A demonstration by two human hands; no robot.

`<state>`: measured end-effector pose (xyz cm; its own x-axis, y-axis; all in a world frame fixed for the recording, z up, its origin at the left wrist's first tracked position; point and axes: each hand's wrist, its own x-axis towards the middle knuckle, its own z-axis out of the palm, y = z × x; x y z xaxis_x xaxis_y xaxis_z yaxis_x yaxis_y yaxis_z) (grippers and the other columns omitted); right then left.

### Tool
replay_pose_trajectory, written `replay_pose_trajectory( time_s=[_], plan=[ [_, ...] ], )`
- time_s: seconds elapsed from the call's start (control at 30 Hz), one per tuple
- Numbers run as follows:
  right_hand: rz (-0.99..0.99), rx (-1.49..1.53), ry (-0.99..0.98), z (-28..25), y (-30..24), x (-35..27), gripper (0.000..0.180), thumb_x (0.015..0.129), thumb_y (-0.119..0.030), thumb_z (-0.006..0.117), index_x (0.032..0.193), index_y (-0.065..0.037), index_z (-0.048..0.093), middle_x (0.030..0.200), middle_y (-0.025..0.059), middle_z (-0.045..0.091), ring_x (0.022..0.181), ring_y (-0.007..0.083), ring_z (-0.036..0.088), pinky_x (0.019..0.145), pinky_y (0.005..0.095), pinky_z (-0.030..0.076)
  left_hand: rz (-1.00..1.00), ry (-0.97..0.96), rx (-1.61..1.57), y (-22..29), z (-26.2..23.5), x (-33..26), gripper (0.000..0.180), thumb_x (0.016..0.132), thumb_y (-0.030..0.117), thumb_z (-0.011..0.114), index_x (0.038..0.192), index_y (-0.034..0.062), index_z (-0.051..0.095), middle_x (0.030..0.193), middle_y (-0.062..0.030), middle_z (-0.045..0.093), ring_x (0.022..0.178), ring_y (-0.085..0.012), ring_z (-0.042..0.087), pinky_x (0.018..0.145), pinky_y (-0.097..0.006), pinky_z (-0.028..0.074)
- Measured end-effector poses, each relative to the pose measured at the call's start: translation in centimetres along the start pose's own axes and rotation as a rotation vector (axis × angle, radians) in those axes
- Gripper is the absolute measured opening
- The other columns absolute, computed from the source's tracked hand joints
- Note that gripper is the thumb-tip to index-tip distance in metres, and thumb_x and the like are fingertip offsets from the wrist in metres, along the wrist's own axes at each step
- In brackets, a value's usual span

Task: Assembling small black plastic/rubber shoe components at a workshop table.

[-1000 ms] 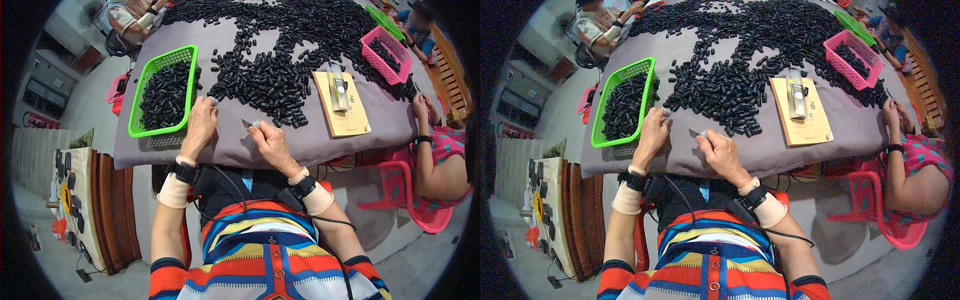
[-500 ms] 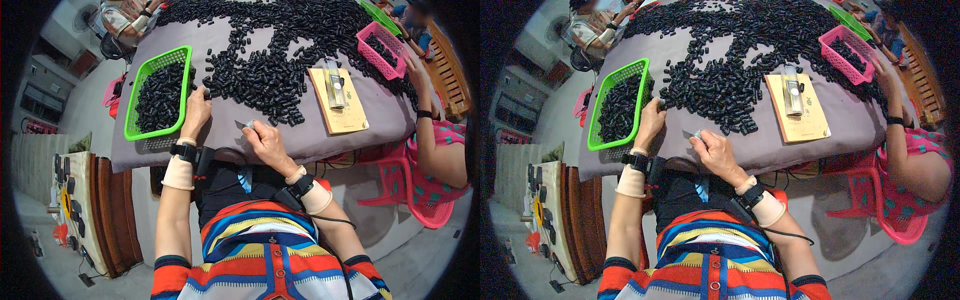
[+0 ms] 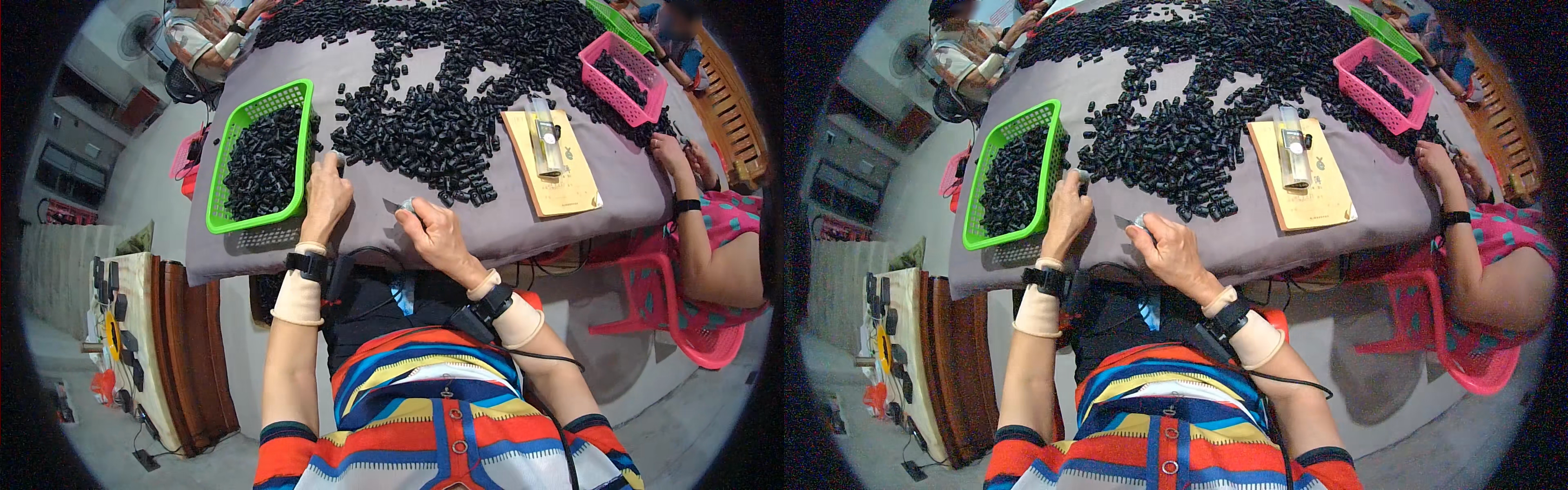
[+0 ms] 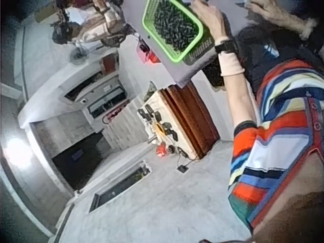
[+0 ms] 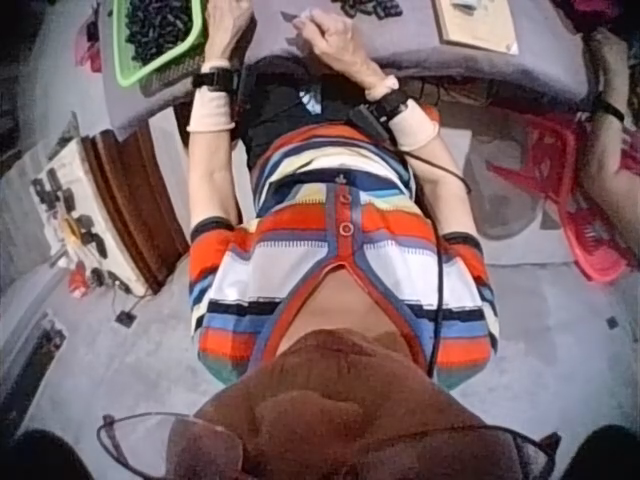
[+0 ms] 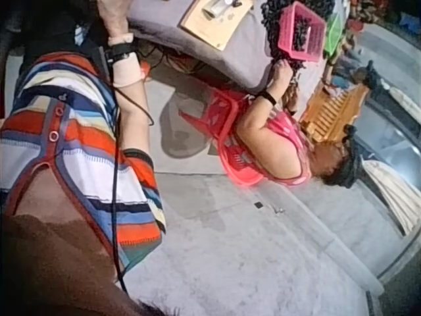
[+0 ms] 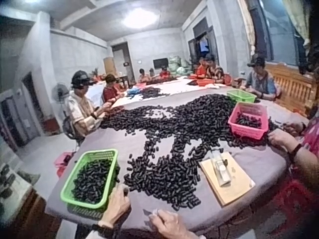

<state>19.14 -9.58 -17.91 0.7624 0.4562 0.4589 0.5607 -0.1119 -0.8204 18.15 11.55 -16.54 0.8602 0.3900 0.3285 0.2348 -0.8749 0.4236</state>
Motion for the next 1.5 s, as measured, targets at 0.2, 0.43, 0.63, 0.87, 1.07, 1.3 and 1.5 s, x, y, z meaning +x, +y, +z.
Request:
replay_pose_trajectory(
  time_s=[0.2, 0.43, 0.63, 0.87, 1.07, 1.3, 1.5],
  plan=[
    [-0.013, 0.002, 0.007, 0.2, -0.3, -0.1, 0.027, 0.084, -0.025, 0.058, 0.07, -0.003, 0.049, 0.062, 0.0162, 0.052, 0.057, 0.0352, 0.053, 0.049, 0.0404, 0.039, 0.068, 0.035, 0.065, -1.2, 0.4, 0.0, 0.023, 0.076, 0.01, 0.058, 0.096, 0.0001, 0.053, 0.078, -0.0189, 0.055, 0.074, -0.0368, 0.056, 0.069, -0.043, 0.046],
    [0.137, 0.082, 0.029, -0.5, -0.2, 0.2, 0.028, 0.085, -0.022, 0.057, 0.068, -0.001, 0.048, 0.058, 0.0156, 0.05, 0.05, 0.0299, 0.051, 0.047, 0.0372, 0.037, -0.482, -0.346, -1.388, 2.0, -0.2, -4.1, 0.017, 0.085, 0.003, 0.056, 0.102, 0.0017, 0.055, 0.071, -0.0031, 0.054, 0.052, -0.0108, 0.05, 0.046, -0.023, 0.044],
    [0.182, 0.158, 0.037, -0.3, -0.2, 0.3, 0.031, 0.087, -0.022, 0.056, 0.067, -0.001, 0.045, 0.056, 0.0152, 0.048, 0.046, 0.0249, 0.046, 0.045, 0.0352, 0.034, -0.489, -0.377, -1.705, 3.4, 1.0, -6.1, 0.018, 0.084, -0.001, 0.056, 0.102, 0.0007, 0.056, 0.077, -0.0048, 0.056, 0.059, -0.0117, 0.055, 0.049, -0.024, 0.05],
    [0.18, 0.163, 0.025, -0.2, -0.2, 0.2, 0.031, 0.088, -0.022, 0.054, 0.067, -0.001, 0.045, 0.055, 0.0145, 0.047, 0.045, 0.02, 0.041, 0.044, 0.0345, 0.033, -0.419, -0.505, -1.634, 3.9, 0.7, -6.1, 0.018, 0.085, 0.002, 0.056, 0.103, 0.0018, 0.056, 0.077, -0.0036, 0.057, 0.062, -0.0103, 0.054, 0.049, -0.021, 0.045],
    [0.23, 0.262, 0.045, -0.2, -0.1, 0.1, 0.031, 0.088, -0.021, 0.055, 0.067, 0.0, 0.046, 0.056, 0.0146, 0.046, 0.046, 0.0185, 0.04, 0.045, 0.0343, 0.033, -0.476, -0.492, -1.743, 4.4, 1.4, -6.2, 0.017, 0.086, 0.003, 0.054, 0.103, 0.0031, 0.057, 0.082, -0.0042, 0.06, 0.064, -0.0105, 0.055, 0.053, -0.022, 0.047],
    [0.145, 0.075, 0.04, -0.4, -0.2, 0.3, 0.03, 0.087, -0.02, 0.055, 0.067, 0.0, 0.047, 0.057, 0.0153, 0.049, 0.048, 0.025, 0.047, 0.046, 0.0359, 0.034, -0.554, -0.432, -1.869, 3.6, 1.7, -6.9, 0.019, 0.087, 0.003, 0.053, 0.106, 0.0024, 0.056, 0.085, -0.0061, 0.059, 0.067, -0.0126, 0.055, 0.054, -0.024, 0.047],
    [0.063, -0.025, 0.006, -0.3, -0.4, 0.2, 0.026, 0.084, -0.021, 0.058, 0.068, -0.002, 0.05, 0.06, 0.0148, 0.051, 0.054, 0.0309, 0.053, 0.048, 0.0386, 0.038, -0.515, -0.451, -1.911, 3.1, 1.6, -7.0, 0.022, 0.087, 0.005, 0.054, 0.109, 0.0028, 0.056, 0.087, -0.006, 0.059, 0.069, -0.0134, 0.055, 0.056, -0.024, 0.046]
  ],
)
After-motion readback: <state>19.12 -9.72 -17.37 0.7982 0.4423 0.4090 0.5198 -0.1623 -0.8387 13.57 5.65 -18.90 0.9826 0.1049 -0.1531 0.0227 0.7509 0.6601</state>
